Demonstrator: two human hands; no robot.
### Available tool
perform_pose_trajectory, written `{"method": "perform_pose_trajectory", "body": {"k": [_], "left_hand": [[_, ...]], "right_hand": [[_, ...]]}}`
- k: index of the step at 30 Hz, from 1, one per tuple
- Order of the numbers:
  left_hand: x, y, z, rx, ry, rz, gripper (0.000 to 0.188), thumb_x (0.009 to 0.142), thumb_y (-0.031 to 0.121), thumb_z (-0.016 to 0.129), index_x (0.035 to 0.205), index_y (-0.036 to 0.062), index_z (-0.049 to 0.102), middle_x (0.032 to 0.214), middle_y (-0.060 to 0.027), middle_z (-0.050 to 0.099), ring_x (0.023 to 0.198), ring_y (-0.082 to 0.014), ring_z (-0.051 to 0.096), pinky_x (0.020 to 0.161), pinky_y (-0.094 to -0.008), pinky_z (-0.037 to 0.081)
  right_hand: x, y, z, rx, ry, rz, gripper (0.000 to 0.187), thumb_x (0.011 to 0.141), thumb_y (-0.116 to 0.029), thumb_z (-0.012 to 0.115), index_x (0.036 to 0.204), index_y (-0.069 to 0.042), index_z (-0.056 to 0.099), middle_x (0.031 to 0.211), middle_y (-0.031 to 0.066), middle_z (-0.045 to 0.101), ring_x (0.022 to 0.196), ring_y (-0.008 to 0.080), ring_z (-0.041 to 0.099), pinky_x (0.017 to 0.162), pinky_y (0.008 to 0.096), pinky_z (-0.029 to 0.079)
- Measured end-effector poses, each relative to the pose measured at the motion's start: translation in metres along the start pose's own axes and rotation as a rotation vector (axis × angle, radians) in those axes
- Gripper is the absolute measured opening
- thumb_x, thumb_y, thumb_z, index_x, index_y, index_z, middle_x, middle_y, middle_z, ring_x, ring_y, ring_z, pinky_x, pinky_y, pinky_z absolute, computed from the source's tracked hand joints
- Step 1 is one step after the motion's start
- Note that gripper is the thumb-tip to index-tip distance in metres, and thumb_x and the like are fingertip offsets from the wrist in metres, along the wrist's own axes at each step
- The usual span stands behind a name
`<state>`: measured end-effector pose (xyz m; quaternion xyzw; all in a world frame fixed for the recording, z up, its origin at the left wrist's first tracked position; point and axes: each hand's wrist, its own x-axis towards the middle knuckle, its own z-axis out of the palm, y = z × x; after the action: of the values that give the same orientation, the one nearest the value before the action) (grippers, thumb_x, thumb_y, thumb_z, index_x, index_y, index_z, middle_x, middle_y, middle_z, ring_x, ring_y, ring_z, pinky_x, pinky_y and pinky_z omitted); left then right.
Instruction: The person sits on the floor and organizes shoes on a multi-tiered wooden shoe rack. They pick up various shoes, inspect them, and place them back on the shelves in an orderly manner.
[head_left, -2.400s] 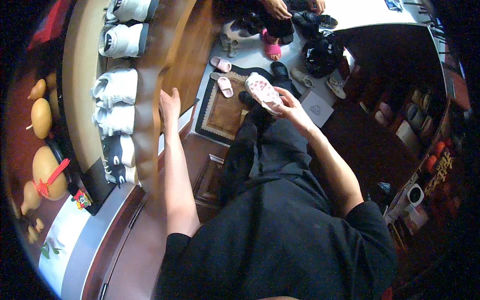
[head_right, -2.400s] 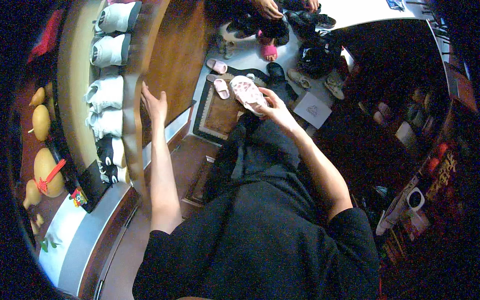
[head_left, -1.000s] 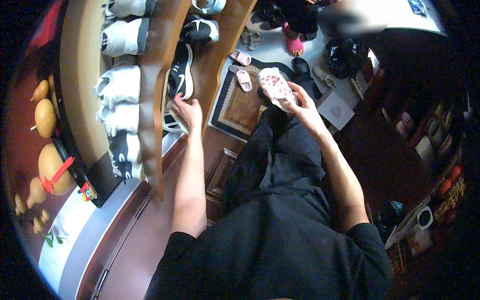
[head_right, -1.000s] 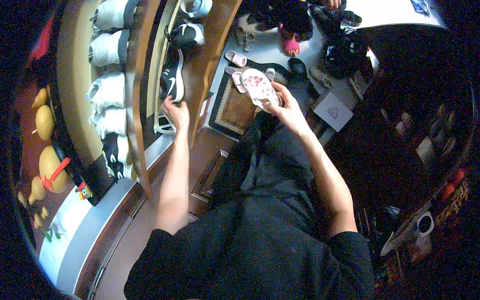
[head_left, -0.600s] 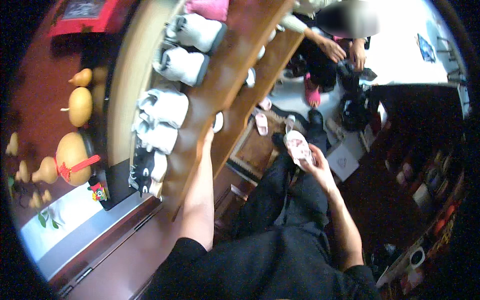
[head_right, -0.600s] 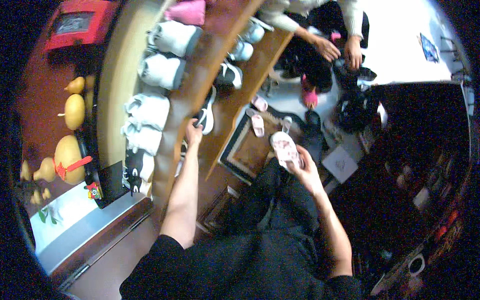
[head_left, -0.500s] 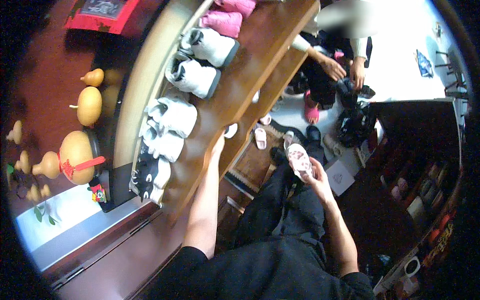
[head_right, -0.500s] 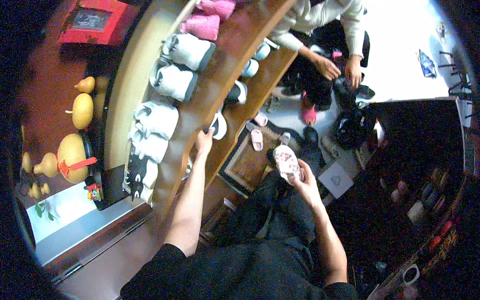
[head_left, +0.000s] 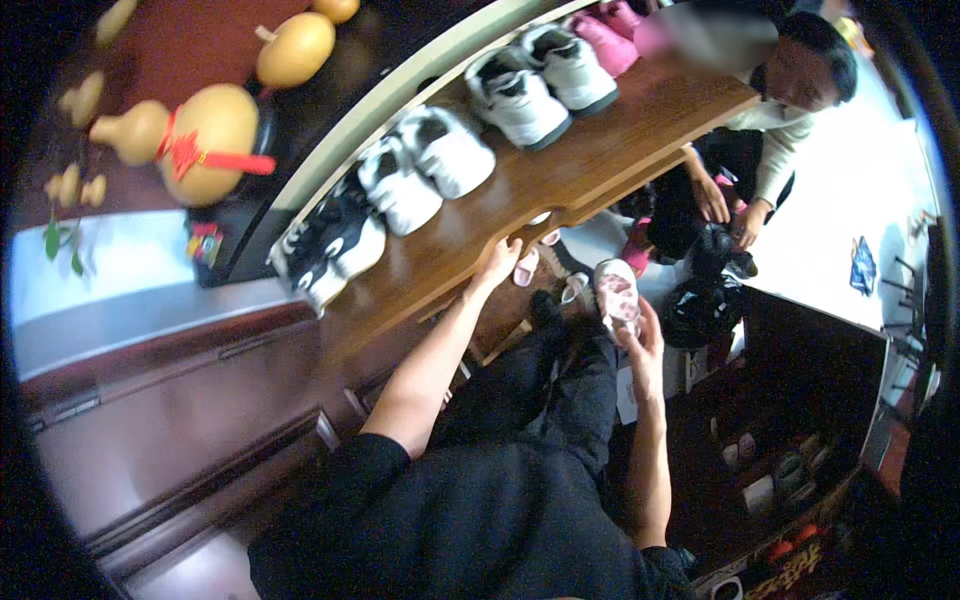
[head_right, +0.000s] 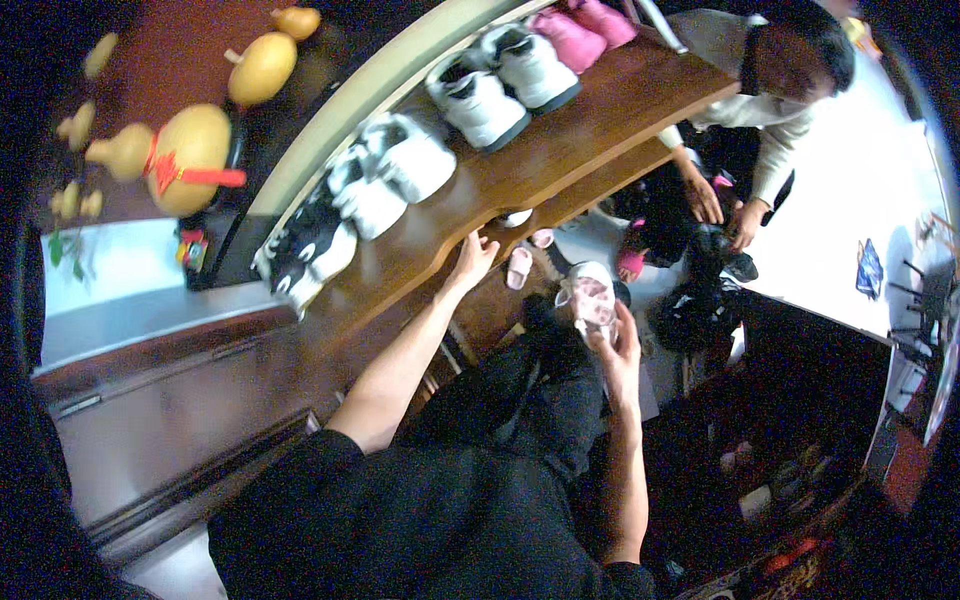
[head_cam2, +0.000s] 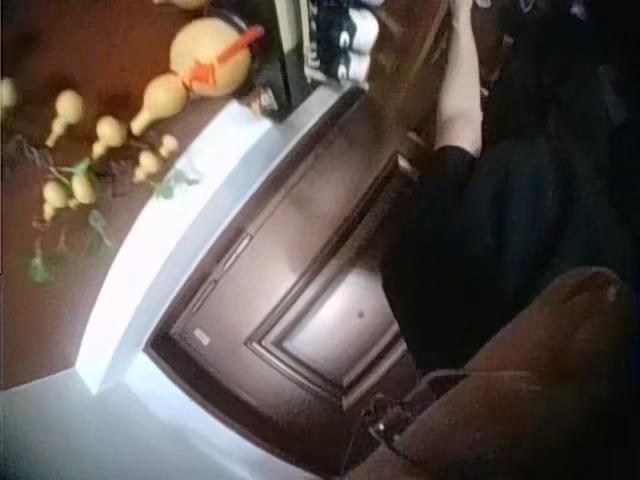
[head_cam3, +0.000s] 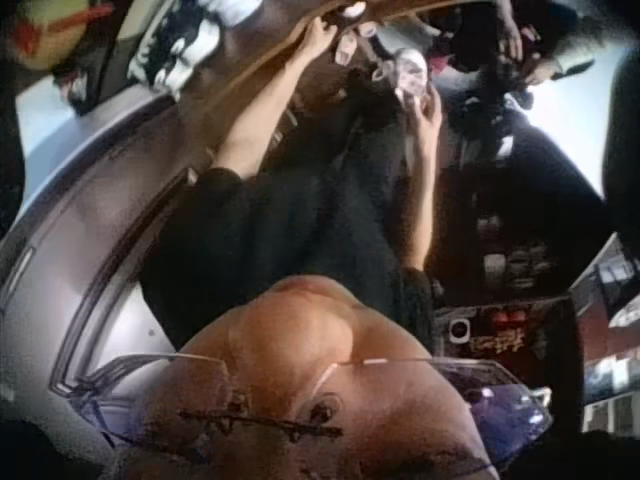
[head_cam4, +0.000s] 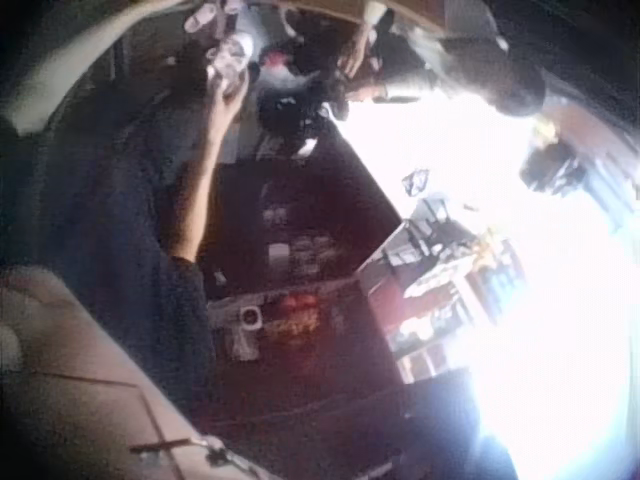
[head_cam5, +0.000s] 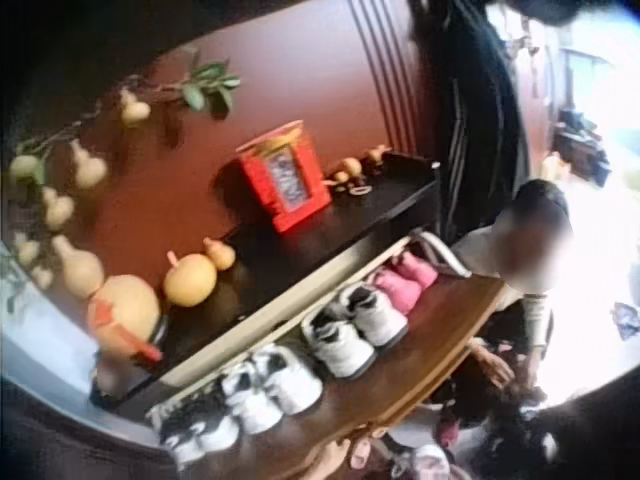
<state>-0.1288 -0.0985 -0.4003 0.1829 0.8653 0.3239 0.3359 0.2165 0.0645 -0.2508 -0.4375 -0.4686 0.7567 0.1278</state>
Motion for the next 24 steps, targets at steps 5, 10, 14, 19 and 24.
{"method": "perform_pose_trajectory", "body": {"k": [5, 10, 14, 19, 24], "left_hand": [[-0.061, -0.046, 0.011, -0.109, 0.259, 0.278, 0.068, 0.096, 0.005, 0.080, 0.157, 0.0057, 0.048, 0.139, -0.0165, 0.066, 0.113, -0.0303, 0.071, 0.098, -0.0450, 0.061], [-0.129, -0.094, -0.002, -0.132, 0.114, 0.005, 0.047, 0.094, 0.001, 0.079, 0.137, 0.0042, 0.060, 0.125, -0.0128, 0.072, 0.102, -0.0208, 0.072, 0.096, -0.0389, 0.061], [-0.146, -0.090, -0.020, -0.214, -0.004, -0.453, 0.057, 0.099, 0.011, 0.079, 0.150, 0.0050, 0.054, 0.137, -0.0131, 0.069, 0.116, -0.0218, 0.069, 0.098, -0.0400, 0.061], [-0.137, -0.099, -0.044, -0.532, -0.081, -0.682, 0.070, 0.108, 0.028, 0.073, 0.169, 0.0091, 0.044, 0.149, -0.0101, 0.066, 0.129, -0.0249, 0.066, 0.102, -0.0464, 0.060], [-0.107, -0.102, -0.044, -1.147, 0.124, -0.904, 0.060, 0.112, 0.032, 0.070, 0.159, 0.0029, 0.049, 0.154, -0.0132, 0.064, 0.131, -0.0288, 0.066, 0.113, -0.0496, 0.059]], "right_hand": [[0.009, 0.008, 0.001, -0.031, 0.024, 0.017, 0.072, 0.106, -0.023, 0.076, 0.170, -0.006, 0.048, 0.147, 0.0104, 0.071, 0.129, 0.0217, 0.069, 0.101, 0.0372, 0.056], [0.025, 0.021, 0.005, 0.030, -0.007, 0.137, 0.068, 0.111, -0.032, 0.073, 0.169, -0.005, 0.048, 0.140, 0.0132, 0.075, 0.115, 0.0179, 0.072, 0.093, 0.0333, 0.058], [0.040, 0.071, 0.006, 0.112, 0.159, 0.323, 0.068, 0.107, -0.036, 0.073, 0.166, -0.013, 0.050, 0.140, 0.0107, 0.072, 0.115, 0.0220, 0.074, 0.087, 0.0364, 0.060], [0.030, 0.110, -0.006, 0.202, 0.263, 0.409, 0.074, 0.103, -0.031, 0.076, 0.168, -0.013, 0.045, 0.141, 0.0141, 0.070, 0.117, 0.0256, 0.074, 0.085, 0.0403, 0.064], [0.027, 0.154, -0.035, 0.146, 0.435, 0.486, 0.075, 0.099, -0.036, 0.081, 0.163, -0.013, 0.050, 0.134, 0.0127, 0.072, 0.108, 0.0260, 0.075, 0.079, 0.0408, 0.063]]}}
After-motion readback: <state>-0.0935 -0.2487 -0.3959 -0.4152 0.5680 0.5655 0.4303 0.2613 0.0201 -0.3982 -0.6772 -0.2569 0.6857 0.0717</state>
